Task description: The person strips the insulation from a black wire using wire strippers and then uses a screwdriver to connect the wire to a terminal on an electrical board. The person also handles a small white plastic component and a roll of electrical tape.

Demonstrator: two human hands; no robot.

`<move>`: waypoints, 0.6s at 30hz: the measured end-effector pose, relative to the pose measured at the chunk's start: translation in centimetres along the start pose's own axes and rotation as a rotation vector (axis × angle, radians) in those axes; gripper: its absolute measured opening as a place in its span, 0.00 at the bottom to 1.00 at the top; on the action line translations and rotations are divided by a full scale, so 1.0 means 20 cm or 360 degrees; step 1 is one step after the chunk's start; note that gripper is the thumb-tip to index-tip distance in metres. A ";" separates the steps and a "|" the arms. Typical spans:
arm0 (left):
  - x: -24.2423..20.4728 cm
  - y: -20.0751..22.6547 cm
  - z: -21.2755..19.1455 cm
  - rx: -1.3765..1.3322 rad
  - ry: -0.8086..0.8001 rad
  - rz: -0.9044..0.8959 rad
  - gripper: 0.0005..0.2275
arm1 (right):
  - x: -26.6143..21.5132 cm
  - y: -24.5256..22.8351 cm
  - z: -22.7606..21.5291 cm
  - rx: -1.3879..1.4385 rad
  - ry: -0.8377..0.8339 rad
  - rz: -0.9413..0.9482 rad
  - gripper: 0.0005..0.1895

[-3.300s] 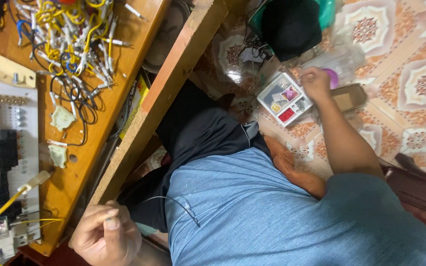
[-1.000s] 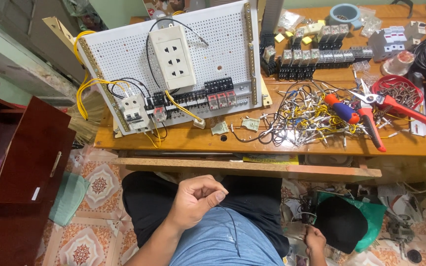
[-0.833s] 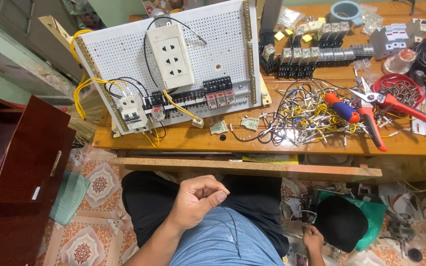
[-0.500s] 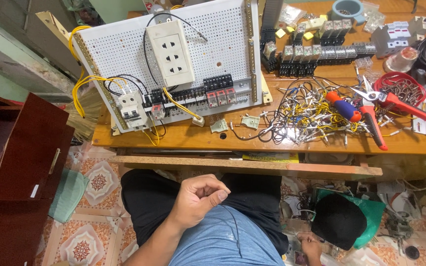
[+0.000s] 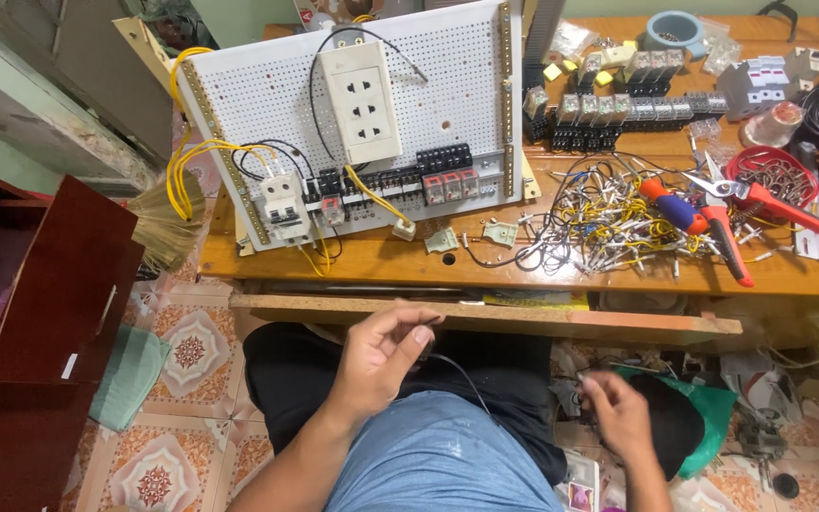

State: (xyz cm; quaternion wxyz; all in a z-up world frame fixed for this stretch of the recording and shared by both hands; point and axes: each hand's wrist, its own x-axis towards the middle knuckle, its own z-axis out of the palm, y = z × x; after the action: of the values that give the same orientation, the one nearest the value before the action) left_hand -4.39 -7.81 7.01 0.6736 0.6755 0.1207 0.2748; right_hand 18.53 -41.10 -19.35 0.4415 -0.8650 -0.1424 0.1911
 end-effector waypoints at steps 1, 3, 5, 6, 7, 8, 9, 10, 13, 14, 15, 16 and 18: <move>0.02 0.03 0.00 0.0020 0.0009 0.0116 0.08 | -0.06 -0.27 -0.07 0.0156 -0.0060 -0.0160 0.08; 0.05 0.09 0.01 0.0042 0.0066 0.0169 0.07 | -0.10 -0.63 -0.11 0.0304 -0.0059 -0.0418 0.06; 0.08 0.14 0.03 0.0063 0.0093 0.0224 0.06 | -0.14 -0.95 -0.11 0.0459 -0.0026 -0.0669 0.04; 0.10 0.16 0.04 0.0049 0.0098 0.0319 0.06 | -0.15 -1.08 -0.09 0.0642 -0.0029 -0.0918 0.06; 0.12 0.18 0.06 0.0032 0.0112 0.0421 0.06 | -0.14 -1.22 -0.09 0.0817 -0.0039 -0.1181 0.09; 0.12 0.17 0.07 0.0027 0.0089 0.0430 0.06 | -0.17 -1.32 -0.09 0.0818 -0.0013 -0.1183 0.09; 0.12 0.17 0.09 0.0122 0.0045 0.0511 0.05 | -0.18 -1.43 -0.09 0.0883 -0.0109 -0.1324 0.08; 0.12 0.16 0.10 0.0217 0.0002 0.0594 0.06 | -0.19 -1.54 -0.09 0.0945 -0.0208 -0.1465 0.07; 0.09 0.28 0.11 0.0216 -0.0053 0.0601 0.07 | -0.28 -1.74 -0.03 0.0888 -0.0193 -0.1576 0.05; 0.07 0.27 0.09 0.0213 -0.0053 0.0608 0.07 | -0.30 -1.76 -0.02 0.0884 -0.0191 -0.1583 0.05; 0.05 0.26 0.09 0.0215 -0.0097 0.0647 0.07 | -0.33 -1.78 -0.01 0.0734 -0.0154 -0.1659 0.05; 0.03 0.25 0.08 0.0217 -0.0141 0.0685 0.07 | -0.35 -1.79 0.00 0.0583 -0.0117 -0.1732 0.04; 0.01 0.23 0.07 0.0208 -0.0121 0.0661 0.06 | -0.36 -1.78 0.02 0.0581 -0.0145 -0.1706 0.04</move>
State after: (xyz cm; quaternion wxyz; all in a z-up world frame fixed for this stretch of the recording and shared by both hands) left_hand -4.41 -9.09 11.64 0.5613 0.7379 -0.0291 0.3736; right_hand 9.13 -23.52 11.08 0.6125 -0.5723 -0.5452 -0.0012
